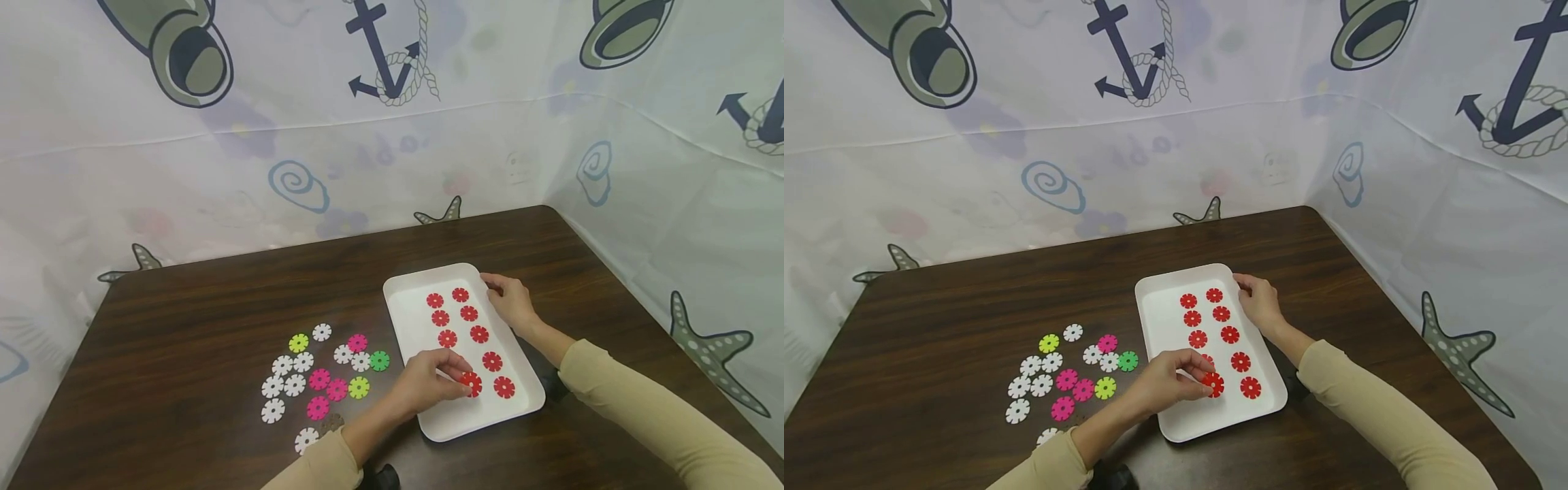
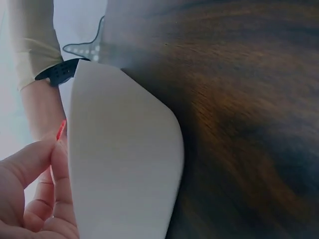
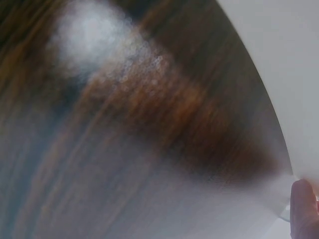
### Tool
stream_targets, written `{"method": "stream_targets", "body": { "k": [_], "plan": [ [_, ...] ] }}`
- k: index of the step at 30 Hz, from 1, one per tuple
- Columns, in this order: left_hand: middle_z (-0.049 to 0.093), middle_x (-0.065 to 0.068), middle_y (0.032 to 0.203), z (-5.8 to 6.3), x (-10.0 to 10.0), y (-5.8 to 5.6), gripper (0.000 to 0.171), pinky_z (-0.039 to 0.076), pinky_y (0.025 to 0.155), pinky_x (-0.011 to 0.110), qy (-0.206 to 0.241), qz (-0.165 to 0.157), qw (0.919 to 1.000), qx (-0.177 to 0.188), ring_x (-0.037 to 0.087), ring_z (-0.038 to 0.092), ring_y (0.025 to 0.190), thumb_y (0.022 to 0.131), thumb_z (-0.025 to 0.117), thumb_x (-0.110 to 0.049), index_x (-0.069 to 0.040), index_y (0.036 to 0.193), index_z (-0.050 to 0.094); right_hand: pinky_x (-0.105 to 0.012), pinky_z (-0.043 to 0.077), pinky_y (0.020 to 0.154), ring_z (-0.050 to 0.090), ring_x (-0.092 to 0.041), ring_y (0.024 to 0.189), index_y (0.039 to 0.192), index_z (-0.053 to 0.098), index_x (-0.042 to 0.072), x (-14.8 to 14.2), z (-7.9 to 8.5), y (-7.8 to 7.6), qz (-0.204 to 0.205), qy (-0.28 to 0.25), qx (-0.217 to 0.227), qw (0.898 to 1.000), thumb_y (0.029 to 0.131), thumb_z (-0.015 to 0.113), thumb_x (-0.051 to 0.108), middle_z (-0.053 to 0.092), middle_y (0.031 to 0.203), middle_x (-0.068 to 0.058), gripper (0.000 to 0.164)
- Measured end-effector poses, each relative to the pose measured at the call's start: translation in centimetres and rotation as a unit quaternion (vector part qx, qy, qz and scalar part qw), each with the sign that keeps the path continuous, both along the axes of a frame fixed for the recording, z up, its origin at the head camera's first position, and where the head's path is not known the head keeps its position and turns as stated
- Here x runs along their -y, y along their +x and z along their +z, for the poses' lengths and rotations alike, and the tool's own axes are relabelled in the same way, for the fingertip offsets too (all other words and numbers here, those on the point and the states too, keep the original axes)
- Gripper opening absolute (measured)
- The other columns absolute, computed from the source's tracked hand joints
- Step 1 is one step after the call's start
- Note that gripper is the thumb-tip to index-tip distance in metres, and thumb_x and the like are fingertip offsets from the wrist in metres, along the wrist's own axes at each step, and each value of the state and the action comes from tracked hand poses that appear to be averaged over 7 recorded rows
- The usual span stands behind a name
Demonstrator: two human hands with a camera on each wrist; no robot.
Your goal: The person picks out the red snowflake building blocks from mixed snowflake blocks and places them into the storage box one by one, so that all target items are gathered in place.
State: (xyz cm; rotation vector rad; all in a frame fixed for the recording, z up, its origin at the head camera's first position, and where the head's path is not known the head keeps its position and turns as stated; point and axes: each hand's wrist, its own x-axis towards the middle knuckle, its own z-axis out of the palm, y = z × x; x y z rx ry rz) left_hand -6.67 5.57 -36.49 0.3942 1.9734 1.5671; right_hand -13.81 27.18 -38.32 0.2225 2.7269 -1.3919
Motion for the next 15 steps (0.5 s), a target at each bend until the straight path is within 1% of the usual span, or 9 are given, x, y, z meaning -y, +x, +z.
{"method": "stream_targets", "body": {
  "k": [4,7,15],
  "plan": [
    [0.064,-0.002,0.074,-0.3,-0.7,0.0,0.018,0.046,0.057,0.021,-0.031,-0.013,0.9994,-0.011,0.009,0.056,0.070,0.073,0.079,-0.006,-0.010,0.088,0.070,-0.039,0.054,0.078,0.063,-0.035,0.098,0.135,0.048,0.001,0.1,0.0,0.0,0.000,0.000,0.001,1.000,0.096,0.051,0.008,0.056,0.127,-0.022,0.040],
    [0.063,-0.003,0.071,-0.5,-1.2,0.0,0.017,0.046,0.056,0.020,-0.049,-0.024,0.9984,-0.015,0.007,0.055,0.068,0.073,0.079,-0.006,-0.010,0.086,0.070,-0.040,0.054,0.078,0.063,-0.035,0.098,0.135,0.048,0.001,0.1,0.0,0.1,-0.001,-0.002,0.002,1.000,0.095,0.052,0.007,0.056,0.127,-0.022,0.040],
    [0.060,-0.004,0.068,-0.8,-1.6,-0.2,0.014,0.047,0.055,0.019,-0.096,-0.035,0.9944,-0.024,0.007,0.053,0.063,0.073,0.078,-0.004,-0.009,0.082,0.068,-0.040,0.054,0.079,0.063,-0.035,0.098,0.135,0.048,0.001,0.1,0.1,0.0,0.000,-0.007,0.003,1.000,0.095,0.051,0.007,0.056,0.126,-0.022,0.040]
  ]
}}
